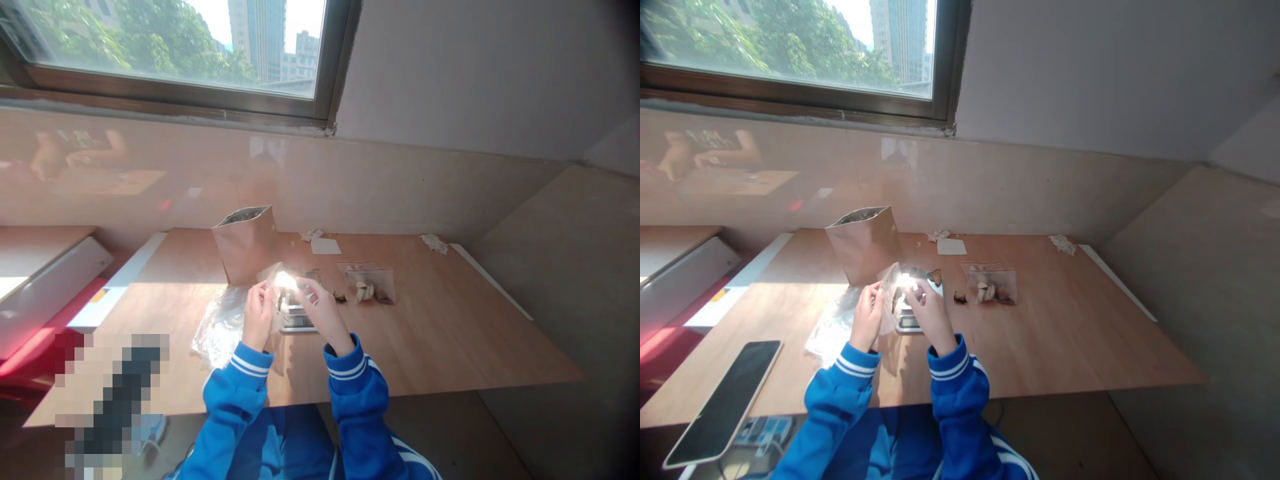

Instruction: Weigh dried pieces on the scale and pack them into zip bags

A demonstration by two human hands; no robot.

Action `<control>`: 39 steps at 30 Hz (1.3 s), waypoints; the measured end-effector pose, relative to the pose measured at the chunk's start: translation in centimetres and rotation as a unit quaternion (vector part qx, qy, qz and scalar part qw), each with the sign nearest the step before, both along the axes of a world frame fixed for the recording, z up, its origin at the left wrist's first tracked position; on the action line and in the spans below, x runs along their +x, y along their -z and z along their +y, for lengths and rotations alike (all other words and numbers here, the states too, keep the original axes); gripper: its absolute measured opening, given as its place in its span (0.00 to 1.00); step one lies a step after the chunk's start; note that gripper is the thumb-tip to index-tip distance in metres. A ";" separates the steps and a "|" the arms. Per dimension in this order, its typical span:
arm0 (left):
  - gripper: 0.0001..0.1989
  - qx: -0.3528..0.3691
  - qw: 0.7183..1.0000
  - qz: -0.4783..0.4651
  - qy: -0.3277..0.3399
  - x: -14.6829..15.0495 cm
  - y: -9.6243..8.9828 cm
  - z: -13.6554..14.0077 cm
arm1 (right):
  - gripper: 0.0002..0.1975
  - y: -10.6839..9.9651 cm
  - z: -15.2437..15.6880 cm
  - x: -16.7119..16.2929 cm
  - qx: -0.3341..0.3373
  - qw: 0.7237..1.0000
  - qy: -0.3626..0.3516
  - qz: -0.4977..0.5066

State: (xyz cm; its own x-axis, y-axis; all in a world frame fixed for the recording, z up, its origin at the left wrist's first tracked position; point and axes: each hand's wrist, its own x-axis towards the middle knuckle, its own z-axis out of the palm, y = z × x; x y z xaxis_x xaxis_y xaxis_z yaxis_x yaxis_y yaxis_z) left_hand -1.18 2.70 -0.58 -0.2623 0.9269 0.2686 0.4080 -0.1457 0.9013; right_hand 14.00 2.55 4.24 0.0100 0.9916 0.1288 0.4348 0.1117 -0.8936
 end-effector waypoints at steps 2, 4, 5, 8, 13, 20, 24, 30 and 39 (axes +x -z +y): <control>0.13 -0.009 1.000 -0.026 -0.001 -0.1 0.1 -0.1 | 0.15 1.4 0.5 0.4 0.036 0.999 0.018 -0.015; 0.13 -0.012 0.998 -0.055 -0.004 -0.1 -0.1 -0.2 | 0.15 3.3 1.1 0.5 0.086 0.994 0.012 -0.059; 0.12 -0.009 0.998 -0.066 -0.010 0.0 -0.4 -0.3 | 0.15 4.2 1.4 0.5 0.109 0.990 -0.003 -0.094; 0.12 0.003 0.997 -0.074 -0.009 0.2 -1.3 -0.8 | 0.17 6.8 1.8 -0.2 0.149 0.966 -0.047 -0.205; 0.12 0.017 0.997 -0.070 -0.004 0.3 -2.5 -1.2 | 0.18 8.9 1.8 -1.3 0.137 0.945 -0.052 -0.291; 0.13 -0.013 0.997 -0.076 -0.010 0.2 -2.2 -1.3 | 0.10 7.1 1.7 -0.5 0.133 0.978 -0.006 -0.162; 0.13 -0.020 0.998 -0.061 -0.001 0.6 -1.7 -1.2 | 0.13 3.6 1.3 -0.9 0.109 0.989 0.049 0.089; 0.12 -0.047 0.998 -0.044 -0.015 1.0 -1.0 -0.9 | 0.17 1.1 1.6 -2.4 0.030 0.978 -0.036 0.201; 0.12 -0.052 0.996 -0.065 -0.043 0.4 -0.7 -0.8 | 0.16 4.1 3.7 -1.5 0.186 0.977 -0.051 -0.085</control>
